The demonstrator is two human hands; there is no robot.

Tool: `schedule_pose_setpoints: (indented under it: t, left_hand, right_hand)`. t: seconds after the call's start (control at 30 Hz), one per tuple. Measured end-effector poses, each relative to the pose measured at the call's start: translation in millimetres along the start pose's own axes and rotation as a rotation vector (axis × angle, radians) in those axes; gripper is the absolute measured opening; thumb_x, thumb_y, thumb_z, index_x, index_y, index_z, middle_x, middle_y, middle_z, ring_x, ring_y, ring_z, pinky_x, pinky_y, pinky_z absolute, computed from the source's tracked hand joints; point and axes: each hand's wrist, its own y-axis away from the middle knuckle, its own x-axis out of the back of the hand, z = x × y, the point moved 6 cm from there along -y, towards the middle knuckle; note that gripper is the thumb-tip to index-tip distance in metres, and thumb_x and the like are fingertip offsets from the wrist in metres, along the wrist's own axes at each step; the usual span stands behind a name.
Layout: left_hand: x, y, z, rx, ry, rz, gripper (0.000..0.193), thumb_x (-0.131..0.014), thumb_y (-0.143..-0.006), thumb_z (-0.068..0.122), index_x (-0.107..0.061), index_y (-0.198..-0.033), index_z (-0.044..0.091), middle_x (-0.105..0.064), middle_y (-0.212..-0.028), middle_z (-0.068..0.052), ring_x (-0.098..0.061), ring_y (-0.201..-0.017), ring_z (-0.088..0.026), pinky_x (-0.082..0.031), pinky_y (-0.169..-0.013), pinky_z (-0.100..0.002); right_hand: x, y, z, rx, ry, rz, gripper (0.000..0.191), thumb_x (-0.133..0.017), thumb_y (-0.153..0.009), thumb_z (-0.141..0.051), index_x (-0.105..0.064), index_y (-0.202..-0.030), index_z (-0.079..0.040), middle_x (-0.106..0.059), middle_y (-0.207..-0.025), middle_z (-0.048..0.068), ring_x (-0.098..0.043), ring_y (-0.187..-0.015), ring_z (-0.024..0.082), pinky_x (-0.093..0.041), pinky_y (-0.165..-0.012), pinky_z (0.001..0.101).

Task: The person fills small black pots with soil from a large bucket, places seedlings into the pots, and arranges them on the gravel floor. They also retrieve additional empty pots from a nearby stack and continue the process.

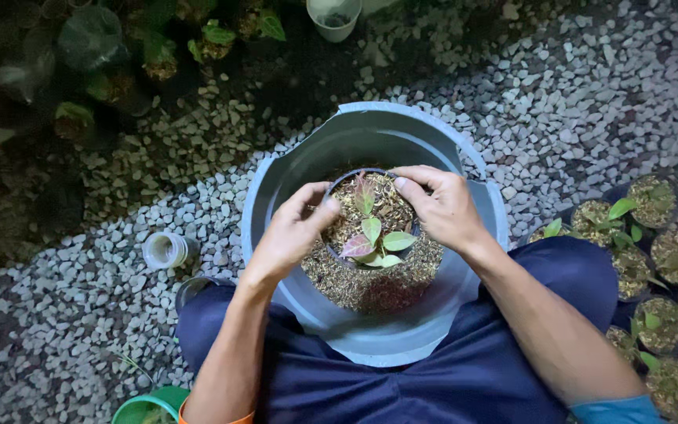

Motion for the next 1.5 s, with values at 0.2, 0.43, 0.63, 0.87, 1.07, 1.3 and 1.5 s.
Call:
schedule_pose_setpoints:
  t: [0.2, 0.43, 0.63, 0.87, 1.07, 1.3, 1.5]
  left_hand:
    - [1, 1, 2, -0.126, -0.201, 0.034, 0.037, -0.061, -0.101, 0.031, -0.070, -0.123, 0.003, -0.072, -0.099, -0.006, -0.067, -0.092, -0.014, -0.053, -0.082, -0.028]
    - [7, -2, 5, -0.210, -0.209, 0.172, 0.035, -0.057, -0.103, 0.032, -0.070, -0.120, 0.003, -0.075, -0.102, -0.008, -0.069, -0.094, -0.014, -0.054, -0.084, -0.029]
    - [14, -5, 4, -0.181, -0.215, 0.276, 0.035, -0.054, -0.105, 0.031, -0.068, -0.123, 0.004, -0.074, -0.100, -0.006, -0.067, -0.091, -0.012, -0.053, -0.082, -0.029]
    - [12, -7, -5, -0.121, -0.035, 0.292, 0.035, -0.052, -0.106, 0.031, -0.068, -0.119, 0.003, -0.070, -0.092, -0.002, -0.060, -0.084, -0.007, -0.052, -0.075, -0.026]
    - [16, -11, -3, -0.120, 0.186, 0.317, 0.033, -0.051, -0.106, 0.030, -0.064, -0.119, 0.002, -0.071, -0.097, -0.003, -0.065, -0.083, -0.008, -0.057, -0.072, -0.026]
    - [12, -7, -2, -0.102, 0.140, 0.359, 0.035, -0.052, -0.105, 0.030, -0.062, -0.120, 0.000, -0.073, -0.097, -0.007, -0.070, -0.079, -0.011, -0.064, -0.064, -0.031]
    - [13, -7, 2, -0.098, 0.074, 0.369, 0.035, -0.053, -0.105, 0.030, -0.063, -0.121, 0.001, -0.072, -0.093, -0.008, -0.071, -0.075, -0.012, -0.062, -0.062, -0.031]
  right_hand:
    - [-5, 2, 2, -0.022, -0.058, -0.114, 0.026, -0.062, -0.098, -0.013, -0.075, -0.116, -0.001, -0.077, -0.106, 0.007, -0.071, -0.097, 0.012, -0.055, -0.087, 0.0265]
    - [-7, 1, 11, -0.030, -0.149, -0.138, 0.047, -0.063, -0.098, -0.024, -0.059, -0.140, -0.001, -0.068, -0.128, 0.012, -0.064, -0.115, 0.019, -0.051, -0.097, 0.0313]
    - [-13, -2, 13, -0.016, -0.512, -0.223, 0.068, -0.035, -0.110, -0.045, -0.028, -0.161, -0.001, -0.036, -0.167, 0.015, -0.032, -0.156, 0.027, -0.026, -0.127, 0.0388]
    - [0, 10, -11, 0.100, -0.196, -0.057, 0.057, -0.047, -0.104, -0.024, -0.036, -0.154, 0.001, -0.048, -0.157, 0.021, -0.046, -0.147, 0.033, -0.033, -0.121, 0.0401]
    - [-1, 39, -66, 0.735, 0.461, 0.197, 0.018, -0.068, -0.084, 0.002, -0.072, -0.101, 0.001, -0.071, -0.101, 0.014, -0.068, -0.098, 0.028, -0.056, -0.091, 0.0403]
    - [-31, 52, -88, 0.923, 0.516, 0.079, 0.032, -0.076, -0.072, -0.002, -0.071, -0.103, 0.005, -0.069, -0.102, 0.016, -0.067, -0.099, 0.034, -0.056, -0.090, 0.0448]
    - [-26, 45, -94, 0.851, 0.566, 0.166, 0.031, -0.074, -0.076, 0.000, -0.068, -0.107, 0.002, -0.068, -0.105, 0.015, -0.068, -0.104, 0.033, -0.055, -0.098, 0.0472]
